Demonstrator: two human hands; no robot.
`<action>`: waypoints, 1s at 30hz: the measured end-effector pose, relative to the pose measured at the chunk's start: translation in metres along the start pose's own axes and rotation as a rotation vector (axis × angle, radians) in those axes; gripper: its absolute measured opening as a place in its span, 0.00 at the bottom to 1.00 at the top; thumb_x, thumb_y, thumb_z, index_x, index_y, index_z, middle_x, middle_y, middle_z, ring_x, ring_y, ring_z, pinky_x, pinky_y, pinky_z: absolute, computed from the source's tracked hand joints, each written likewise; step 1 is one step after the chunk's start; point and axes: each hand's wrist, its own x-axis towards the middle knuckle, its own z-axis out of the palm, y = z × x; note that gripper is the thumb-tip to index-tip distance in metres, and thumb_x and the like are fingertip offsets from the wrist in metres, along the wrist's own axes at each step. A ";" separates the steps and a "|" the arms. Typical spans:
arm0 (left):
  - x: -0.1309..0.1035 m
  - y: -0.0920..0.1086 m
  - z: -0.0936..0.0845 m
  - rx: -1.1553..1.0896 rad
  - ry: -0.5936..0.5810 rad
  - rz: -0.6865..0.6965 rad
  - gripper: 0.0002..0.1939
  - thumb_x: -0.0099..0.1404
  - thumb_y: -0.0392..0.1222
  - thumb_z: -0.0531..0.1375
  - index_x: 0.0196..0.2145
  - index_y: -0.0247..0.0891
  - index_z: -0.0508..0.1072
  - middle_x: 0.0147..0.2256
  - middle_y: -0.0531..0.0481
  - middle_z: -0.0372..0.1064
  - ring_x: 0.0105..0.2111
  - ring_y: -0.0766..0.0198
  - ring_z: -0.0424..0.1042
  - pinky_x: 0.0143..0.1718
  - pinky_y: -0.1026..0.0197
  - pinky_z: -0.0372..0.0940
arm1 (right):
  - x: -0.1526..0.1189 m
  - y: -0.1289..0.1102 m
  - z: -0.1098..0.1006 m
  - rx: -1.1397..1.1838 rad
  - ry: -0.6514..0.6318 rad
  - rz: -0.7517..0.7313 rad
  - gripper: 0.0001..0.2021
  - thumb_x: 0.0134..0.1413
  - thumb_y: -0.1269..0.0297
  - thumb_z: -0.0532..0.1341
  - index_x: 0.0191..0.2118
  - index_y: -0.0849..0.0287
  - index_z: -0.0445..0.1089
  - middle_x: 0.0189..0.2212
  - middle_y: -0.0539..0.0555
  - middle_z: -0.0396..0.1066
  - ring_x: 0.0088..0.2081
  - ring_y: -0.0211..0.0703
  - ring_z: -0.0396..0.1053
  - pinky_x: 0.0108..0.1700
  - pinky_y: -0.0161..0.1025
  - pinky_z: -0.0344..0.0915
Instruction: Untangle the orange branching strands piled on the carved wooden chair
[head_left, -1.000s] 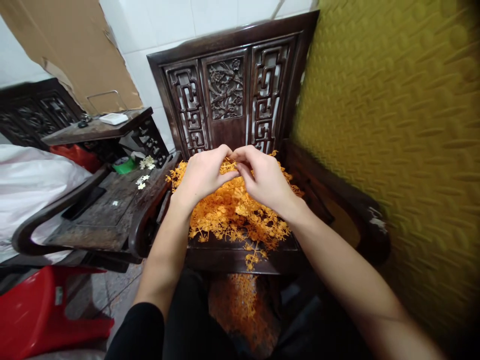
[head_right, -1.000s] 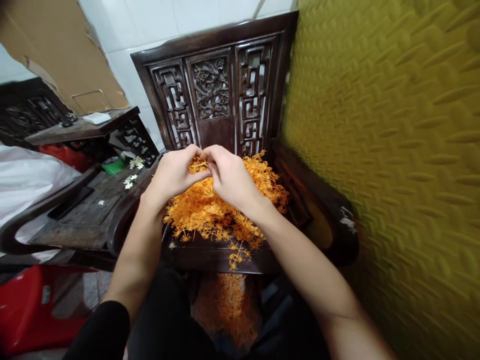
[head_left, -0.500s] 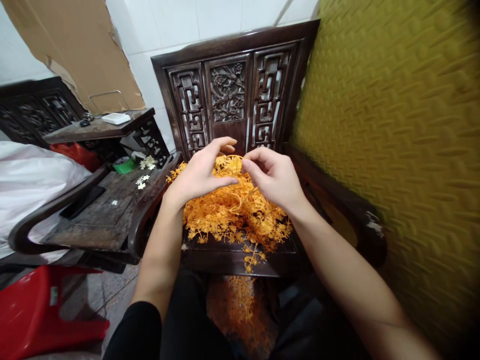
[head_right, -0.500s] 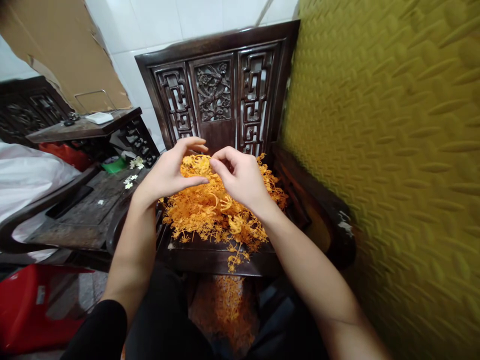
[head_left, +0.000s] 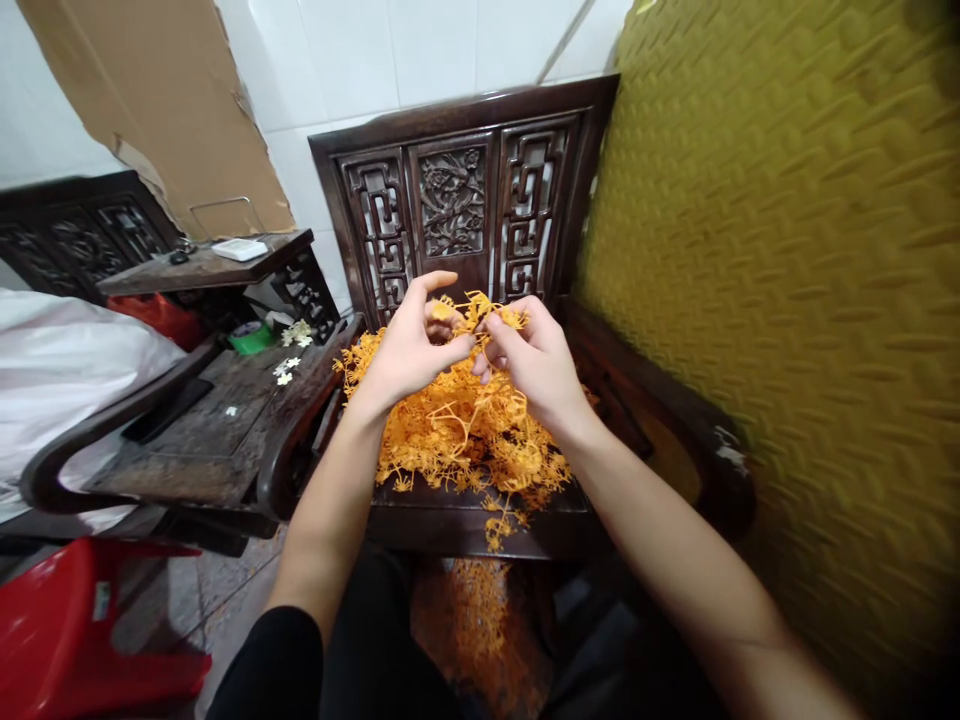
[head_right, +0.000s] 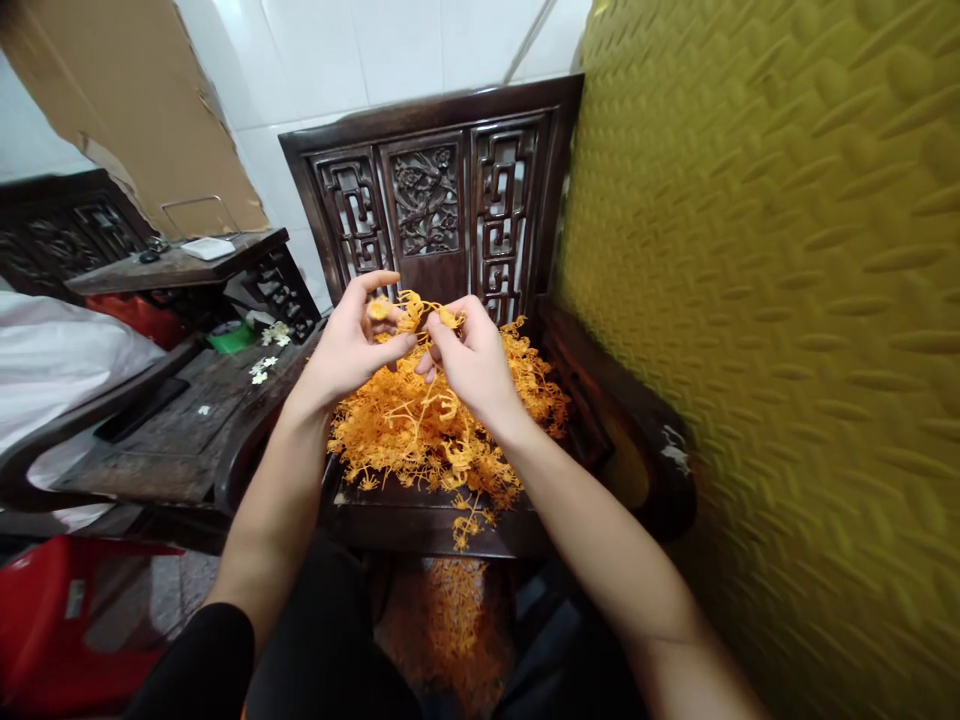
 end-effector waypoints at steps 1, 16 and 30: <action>0.000 0.000 0.000 -0.029 -0.009 -0.026 0.33 0.59 0.35 0.65 0.60 0.43 0.60 0.38 0.50 0.68 0.36 0.63 0.73 0.34 0.60 0.71 | 0.000 0.000 0.001 0.034 0.007 0.015 0.16 0.62 0.51 0.67 0.37 0.52 0.59 0.22 0.43 0.68 0.19 0.35 0.70 0.22 0.35 0.67; 0.005 0.001 0.015 -0.326 0.084 -0.157 0.21 0.60 0.33 0.60 0.50 0.40 0.62 0.41 0.47 0.75 0.32 0.69 0.72 0.29 0.65 0.67 | -0.002 0.004 0.014 0.134 0.195 -0.036 0.23 0.52 0.54 0.73 0.43 0.51 0.59 0.39 0.49 0.73 0.22 0.34 0.72 0.23 0.37 0.75; 0.001 0.004 0.010 -0.252 0.043 -0.160 0.20 0.61 0.31 0.57 0.50 0.40 0.76 0.40 0.48 0.75 0.31 0.68 0.72 0.23 0.67 0.67 | -0.007 0.000 0.016 0.003 0.176 -0.293 0.05 0.58 0.60 0.69 0.38 0.53 0.76 0.43 0.54 0.70 0.28 0.38 0.74 0.26 0.40 0.76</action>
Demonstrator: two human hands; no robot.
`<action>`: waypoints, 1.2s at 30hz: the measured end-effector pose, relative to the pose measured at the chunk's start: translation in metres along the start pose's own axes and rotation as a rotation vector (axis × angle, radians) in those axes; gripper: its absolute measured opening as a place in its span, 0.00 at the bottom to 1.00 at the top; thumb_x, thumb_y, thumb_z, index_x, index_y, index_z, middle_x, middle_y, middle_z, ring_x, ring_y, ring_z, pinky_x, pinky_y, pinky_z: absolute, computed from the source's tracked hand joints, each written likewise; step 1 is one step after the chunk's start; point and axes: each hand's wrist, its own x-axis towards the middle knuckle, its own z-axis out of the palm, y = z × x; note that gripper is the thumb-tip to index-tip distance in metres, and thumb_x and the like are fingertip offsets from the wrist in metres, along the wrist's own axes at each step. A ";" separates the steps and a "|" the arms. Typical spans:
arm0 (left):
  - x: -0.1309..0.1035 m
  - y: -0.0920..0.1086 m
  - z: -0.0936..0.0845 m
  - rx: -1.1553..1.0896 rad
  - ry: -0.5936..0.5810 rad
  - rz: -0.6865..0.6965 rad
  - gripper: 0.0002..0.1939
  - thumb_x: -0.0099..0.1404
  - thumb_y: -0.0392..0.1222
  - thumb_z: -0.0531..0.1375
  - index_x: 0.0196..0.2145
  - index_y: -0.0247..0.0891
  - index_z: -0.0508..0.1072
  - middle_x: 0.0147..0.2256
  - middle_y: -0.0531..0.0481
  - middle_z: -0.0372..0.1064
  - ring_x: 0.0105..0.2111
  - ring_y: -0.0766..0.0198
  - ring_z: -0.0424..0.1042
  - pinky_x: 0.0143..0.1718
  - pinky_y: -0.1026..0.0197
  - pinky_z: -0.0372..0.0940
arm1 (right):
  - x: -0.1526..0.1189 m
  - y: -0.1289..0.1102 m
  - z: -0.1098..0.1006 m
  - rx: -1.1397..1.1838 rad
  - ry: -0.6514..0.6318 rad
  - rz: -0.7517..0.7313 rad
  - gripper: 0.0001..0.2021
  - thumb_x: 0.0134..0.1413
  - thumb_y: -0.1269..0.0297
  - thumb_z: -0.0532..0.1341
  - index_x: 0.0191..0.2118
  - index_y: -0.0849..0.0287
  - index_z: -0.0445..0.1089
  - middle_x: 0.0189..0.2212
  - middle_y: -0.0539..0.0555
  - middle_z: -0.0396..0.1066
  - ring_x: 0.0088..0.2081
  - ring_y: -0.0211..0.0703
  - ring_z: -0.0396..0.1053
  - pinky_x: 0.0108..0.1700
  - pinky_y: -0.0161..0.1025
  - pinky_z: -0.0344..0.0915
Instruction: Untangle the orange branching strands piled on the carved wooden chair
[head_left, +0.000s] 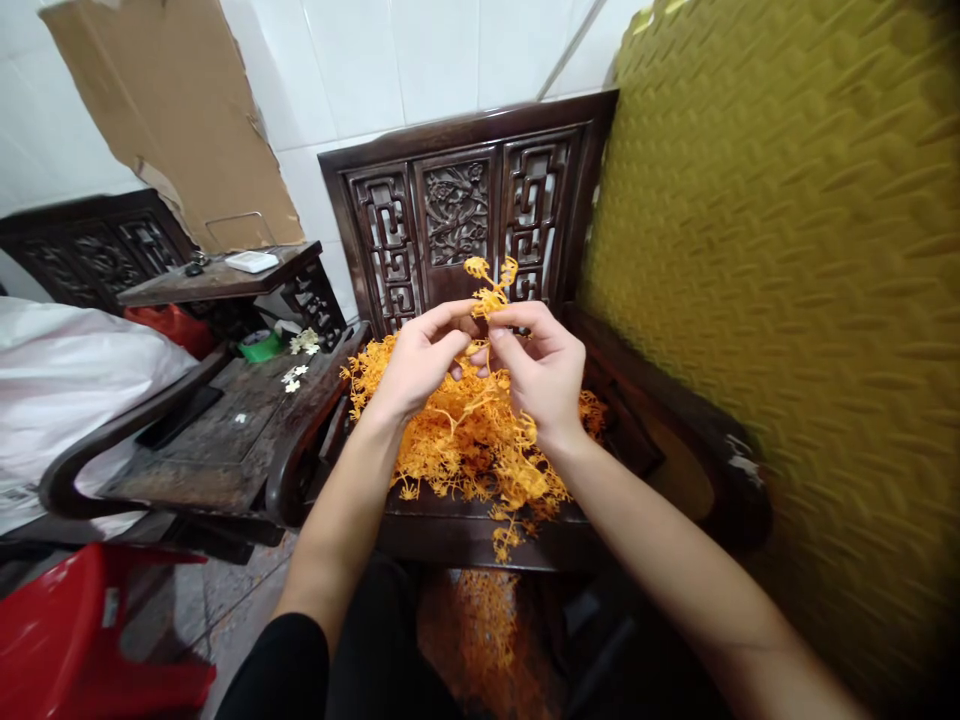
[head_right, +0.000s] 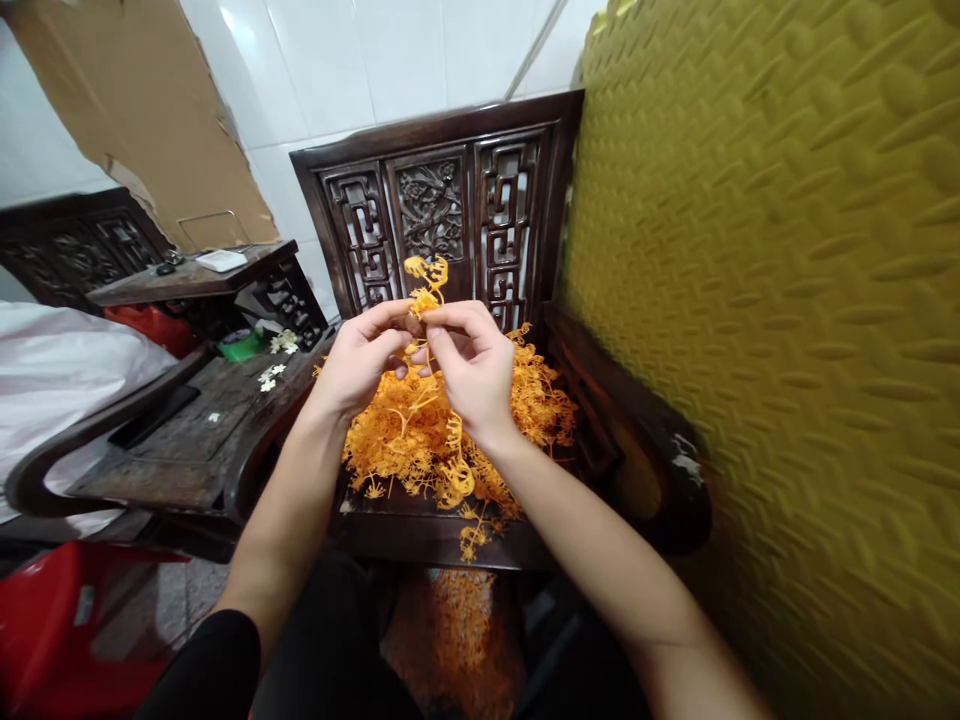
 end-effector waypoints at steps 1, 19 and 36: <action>0.000 0.000 0.000 0.002 -0.001 -0.003 0.21 0.62 0.31 0.56 0.51 0.40 0.75 0.42 0.47 0.75 0.32 0.68 0.72 0.23 0.67 0.67 | 0.000 0.000 0.001 0.005 0.002 -0.009 0.05 0.58 0.60 0.69 0.38 0.53 0.76 0.44 0.54 0.70 0.27 0.37 0.73 0.26 0.40 0.76; -0.002 0.000 -0.012 0.144 -0.005 0.205 0.22 0.61 0.37 0.69 0.53 0.37 0.74 0.42 0.46 0.78 0.43 0.60 0.77 0.47 0.56 0.73 | 0.006 0.017 -0.008 0.048 0.064 0.118 0.15 0.55 0.59 0.73 0.47 0.52 0.75 0.38 0.51 0.78 0.34 0.40 0.77 0.32 0.38 0.80; -0.005 -0.005 0.009 0.357 0.083 0.359 0.36 0.67 0.71 0.60 0.60 0.41 0.67 0.63 0.36 0.67 0.63 0.47 0.67 0.63 0.46 0.63 | 0.003 0.000 -0.010 -0.375 -0.134 -0.192 0.09 0.61 0.72 0.61 0.36 0.56 0.80 0.33 0.53 0.72 0.36 0.42 0.71 0.30 0.39 0.63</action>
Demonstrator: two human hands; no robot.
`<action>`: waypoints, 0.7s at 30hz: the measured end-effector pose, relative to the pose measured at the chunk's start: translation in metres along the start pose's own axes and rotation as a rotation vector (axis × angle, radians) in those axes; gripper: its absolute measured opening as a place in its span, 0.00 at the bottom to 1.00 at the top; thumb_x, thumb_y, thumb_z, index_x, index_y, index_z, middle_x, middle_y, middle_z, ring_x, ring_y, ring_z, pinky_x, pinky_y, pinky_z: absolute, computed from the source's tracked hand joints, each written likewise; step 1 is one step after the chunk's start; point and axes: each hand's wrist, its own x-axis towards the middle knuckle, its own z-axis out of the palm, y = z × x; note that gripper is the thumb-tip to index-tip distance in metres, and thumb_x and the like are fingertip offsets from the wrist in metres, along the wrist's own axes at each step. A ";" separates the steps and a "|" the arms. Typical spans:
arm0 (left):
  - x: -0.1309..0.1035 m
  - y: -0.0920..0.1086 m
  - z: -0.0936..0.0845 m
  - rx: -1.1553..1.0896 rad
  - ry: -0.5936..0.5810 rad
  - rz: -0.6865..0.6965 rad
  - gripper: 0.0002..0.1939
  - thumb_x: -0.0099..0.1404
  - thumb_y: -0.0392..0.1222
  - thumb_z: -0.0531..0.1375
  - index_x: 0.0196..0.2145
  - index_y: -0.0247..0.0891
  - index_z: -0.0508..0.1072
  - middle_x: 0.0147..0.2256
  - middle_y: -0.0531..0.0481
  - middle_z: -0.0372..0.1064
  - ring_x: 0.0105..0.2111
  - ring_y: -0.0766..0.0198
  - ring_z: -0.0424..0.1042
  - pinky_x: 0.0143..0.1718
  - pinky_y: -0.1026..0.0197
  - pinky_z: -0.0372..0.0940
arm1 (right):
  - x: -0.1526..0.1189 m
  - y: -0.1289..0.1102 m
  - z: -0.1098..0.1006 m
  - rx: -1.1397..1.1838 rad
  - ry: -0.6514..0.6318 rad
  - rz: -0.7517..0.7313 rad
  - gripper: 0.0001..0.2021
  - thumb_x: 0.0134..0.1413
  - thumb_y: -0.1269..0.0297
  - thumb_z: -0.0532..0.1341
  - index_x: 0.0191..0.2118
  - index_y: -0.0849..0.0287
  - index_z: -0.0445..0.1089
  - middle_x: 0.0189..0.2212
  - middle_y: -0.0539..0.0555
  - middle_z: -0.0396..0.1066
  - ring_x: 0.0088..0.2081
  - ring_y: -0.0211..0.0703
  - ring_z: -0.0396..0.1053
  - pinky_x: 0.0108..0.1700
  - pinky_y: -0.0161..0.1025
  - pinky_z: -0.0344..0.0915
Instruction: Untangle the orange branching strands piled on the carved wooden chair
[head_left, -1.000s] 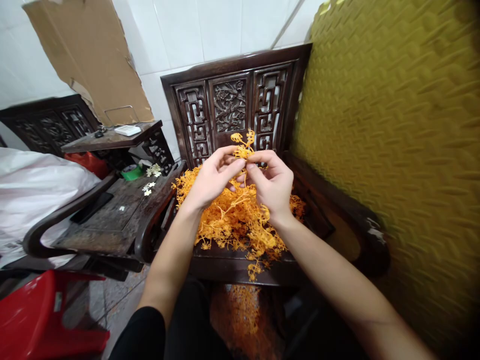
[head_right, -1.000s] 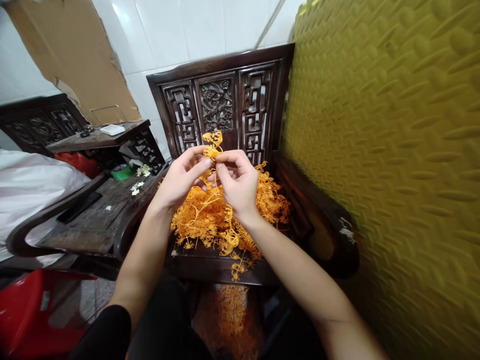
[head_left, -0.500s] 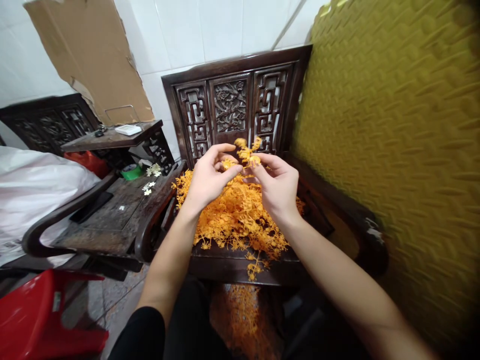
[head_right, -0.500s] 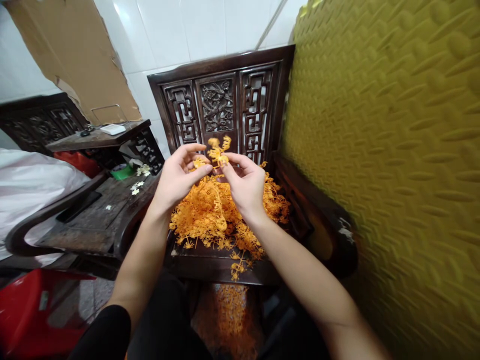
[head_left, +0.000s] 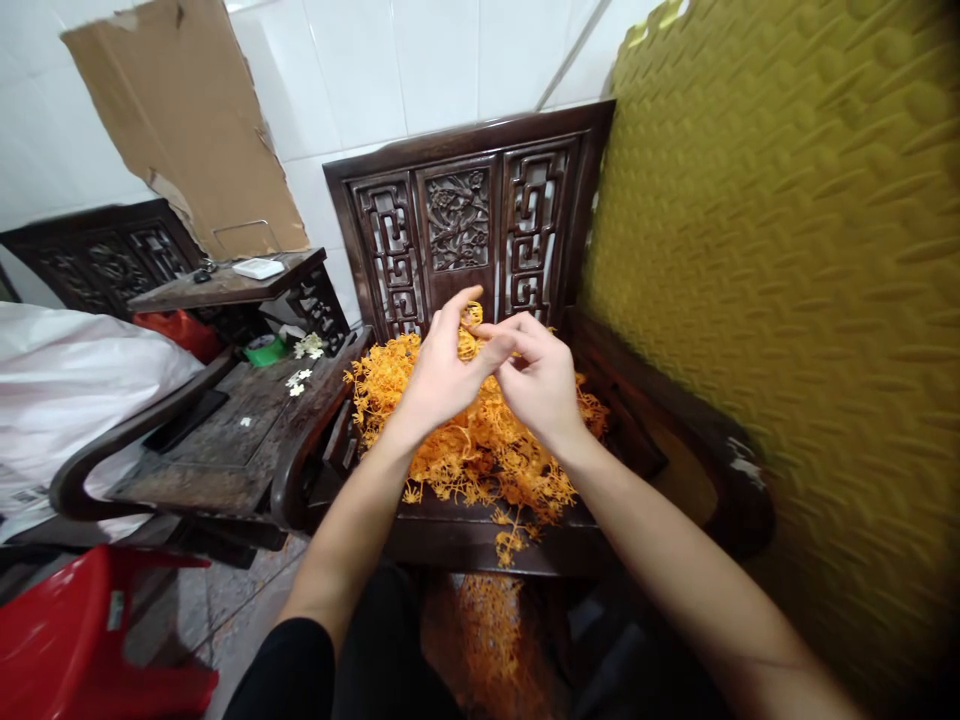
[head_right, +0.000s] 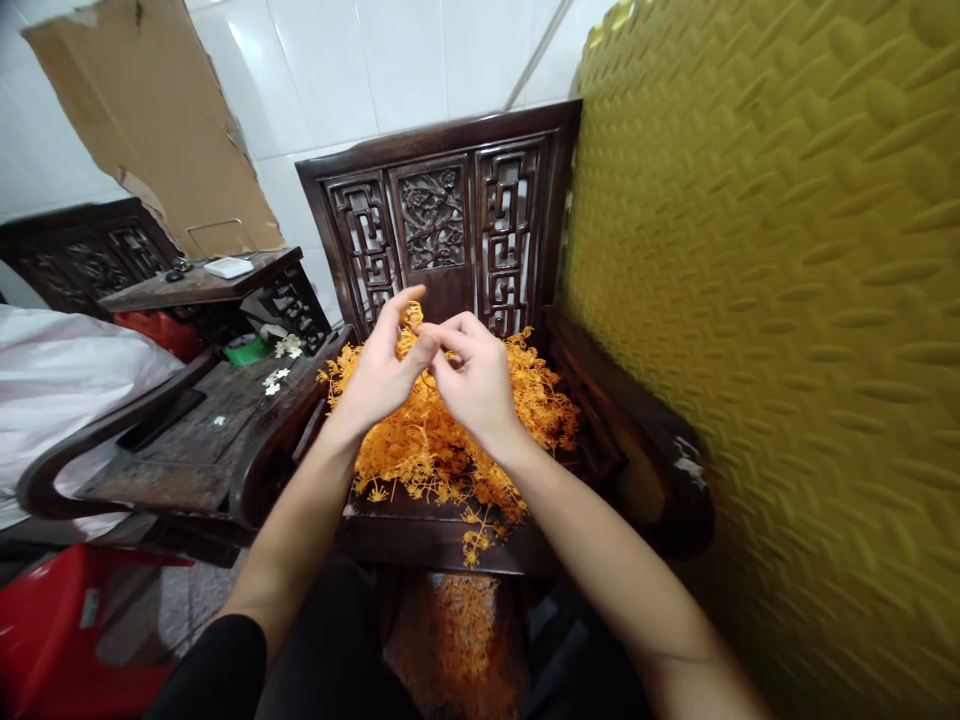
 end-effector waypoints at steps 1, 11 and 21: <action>0.000 -0.001 0.006 0.017 0.057 -0.006 0.32 0.69 0.70 0.58 0.56 0.41 0.69 0.58 0.38 0.70 0.59 0.51 0.70 0.61 0.48 0.64 | -0.001 0.000 0.003 -0.021 -0.005 -0.010 0.09 0.62 0.72 0.61 0.35 0.57 0.79 0.33 0.53 0.71 0.36 0.42 0.70 0.32 0.39 0.64; 0.006 -0.029 0.013 -0.054 0.424 -0.107 0.22 0.78 0.57 0.53 0.33 0.40 0.74 0.33 0.48 0.72 0.35 0.63 0.70 0.43 0.58 0.64 | -0.010 0.009 0.032 0.634 0.003 0.520 0.20 0.43 0.61 0.78 0.40 0.56 0.71 0.34 0.50 0.75 0.36 0.39 0.72 0.40 0.40 0.72; 0.001 -0.015 0.020 0.059 0.240 -0.172 0.27 0.73 0.61 0.58 0.23 0.40 0.65 0.24 0.54 0.64 0.27 0.66 0.64 0.33 0.60 0.59 | -0.007 0.011 0.030 0.697 0.105 0.622 0.18 0.37 0.60 0.80 0.32 0.59 0.74 0.26 0.46 0.72 0.28 0.31 0.67 0.31 0.32 0.65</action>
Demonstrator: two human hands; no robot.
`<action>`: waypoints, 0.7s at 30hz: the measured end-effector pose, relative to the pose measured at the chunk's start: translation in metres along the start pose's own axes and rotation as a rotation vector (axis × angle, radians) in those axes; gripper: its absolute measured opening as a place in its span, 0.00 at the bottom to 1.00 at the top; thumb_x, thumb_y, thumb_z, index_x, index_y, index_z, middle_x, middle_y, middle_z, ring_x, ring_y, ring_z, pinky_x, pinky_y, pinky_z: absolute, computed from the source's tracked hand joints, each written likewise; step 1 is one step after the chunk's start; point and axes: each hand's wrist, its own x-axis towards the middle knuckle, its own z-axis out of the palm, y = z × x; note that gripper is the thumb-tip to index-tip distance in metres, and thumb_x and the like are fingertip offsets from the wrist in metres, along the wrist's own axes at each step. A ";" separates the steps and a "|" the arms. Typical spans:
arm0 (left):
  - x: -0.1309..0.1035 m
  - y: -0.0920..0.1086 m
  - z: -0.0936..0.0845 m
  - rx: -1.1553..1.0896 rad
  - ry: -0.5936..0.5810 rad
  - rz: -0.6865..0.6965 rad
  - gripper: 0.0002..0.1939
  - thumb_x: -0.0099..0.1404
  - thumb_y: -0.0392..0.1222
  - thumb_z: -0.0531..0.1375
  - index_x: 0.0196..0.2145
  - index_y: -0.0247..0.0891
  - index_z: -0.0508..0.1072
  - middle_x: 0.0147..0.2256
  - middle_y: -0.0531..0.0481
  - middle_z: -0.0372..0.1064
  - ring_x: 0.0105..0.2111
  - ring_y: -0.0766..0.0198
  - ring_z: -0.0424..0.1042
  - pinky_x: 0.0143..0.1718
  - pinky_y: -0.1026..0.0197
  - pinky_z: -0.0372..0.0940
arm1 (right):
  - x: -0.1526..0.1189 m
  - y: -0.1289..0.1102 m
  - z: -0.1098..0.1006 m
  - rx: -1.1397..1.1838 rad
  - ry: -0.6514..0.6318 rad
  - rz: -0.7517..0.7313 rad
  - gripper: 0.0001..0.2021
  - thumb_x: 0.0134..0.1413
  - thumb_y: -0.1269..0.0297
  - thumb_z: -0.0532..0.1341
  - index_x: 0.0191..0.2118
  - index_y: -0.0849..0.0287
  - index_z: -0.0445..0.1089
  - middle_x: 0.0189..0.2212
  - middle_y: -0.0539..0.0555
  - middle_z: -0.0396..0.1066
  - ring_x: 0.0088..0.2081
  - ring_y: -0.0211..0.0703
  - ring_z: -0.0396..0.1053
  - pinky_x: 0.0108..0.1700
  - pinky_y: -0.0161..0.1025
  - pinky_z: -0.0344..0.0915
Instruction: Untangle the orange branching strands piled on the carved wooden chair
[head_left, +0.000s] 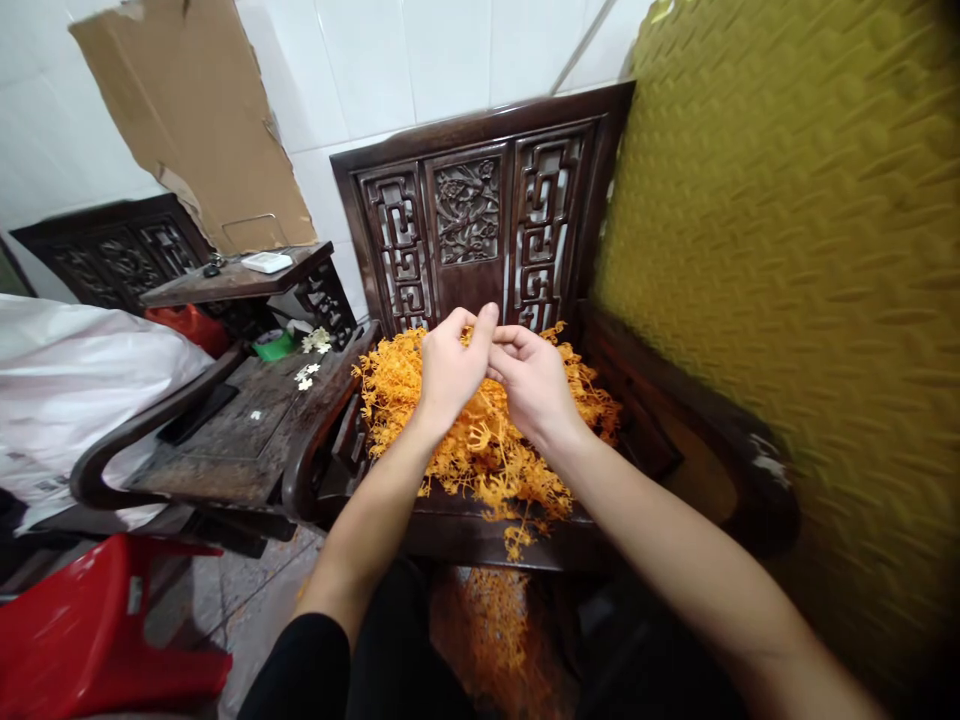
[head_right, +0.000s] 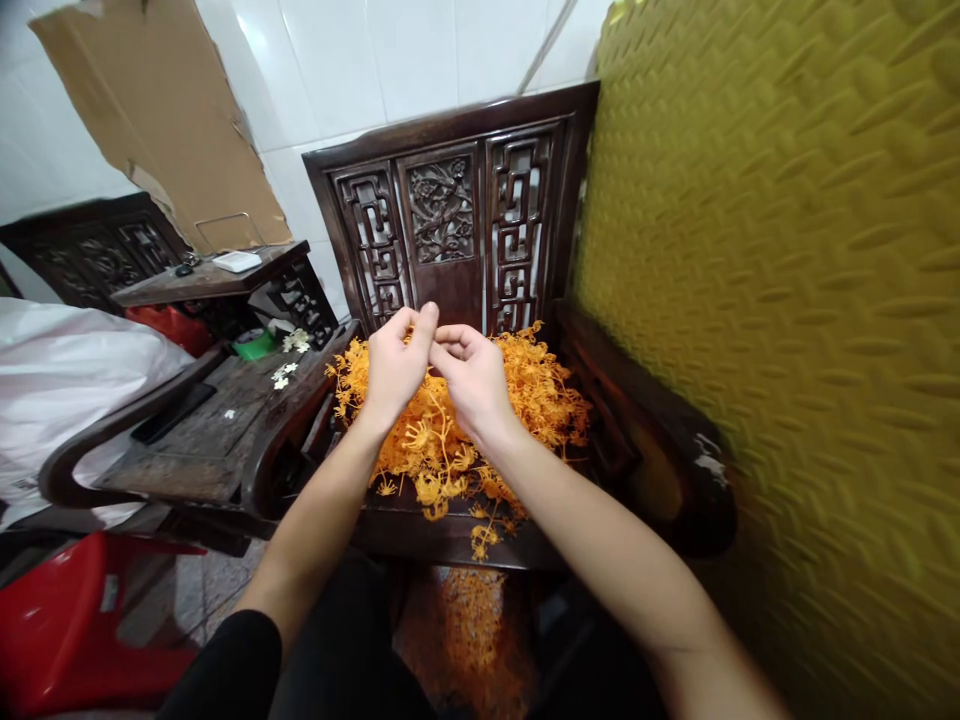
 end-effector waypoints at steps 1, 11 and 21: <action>0.001 -0.002 -0.001 -0.024 -0.014 -0.021 0.29 0.73 0.62 0.57 0.22 0.40 0.62 0.21 0.55 0.61 0.24 0.67 0.61 0.30 0.60 0.57 | -0.001 -0.001 0.000 0.022 -0.009 0.057 0.20 0.36 0.59 0.80 0.31 0.59 0.73 0.25 0.45 0.71 0.28 0.31 0.66 0.31 0.32 0.64; 0.012 -0.016 0.001 -0.435 -0.185 -0.515 0.33 0.66 0.71 0.59 0.21 0.40 0.62 0.15 0.58 0.57 0.10 0.73 0.54 0.14 0.67 0.44 | -0.012 -0.002 0.001 0.087 -0.132 0.229 0.26 0.41 0.54 0.77 0.36 0.53 0.60 0.24 0.41 0.69 0.25 0.35 0.68 0.30 0.36 0.67; 0.014 -0.008 0.008 -0.887 -0.263 -0.797 0.32 0.78 0.58 0.52 0.20 0.38 0.54 0.13 0.59 0.52 0.08 0.77 0.46 0.11 0.71 0.38 | -0.015 0.002 -0.001 0.213 -0.077 0.133 0.17 0.45 0.67 0.67 0.35 0.54 0.58 0.20 0.40 0.57 0.19 0.28 0.45 0.23 0.31 0.42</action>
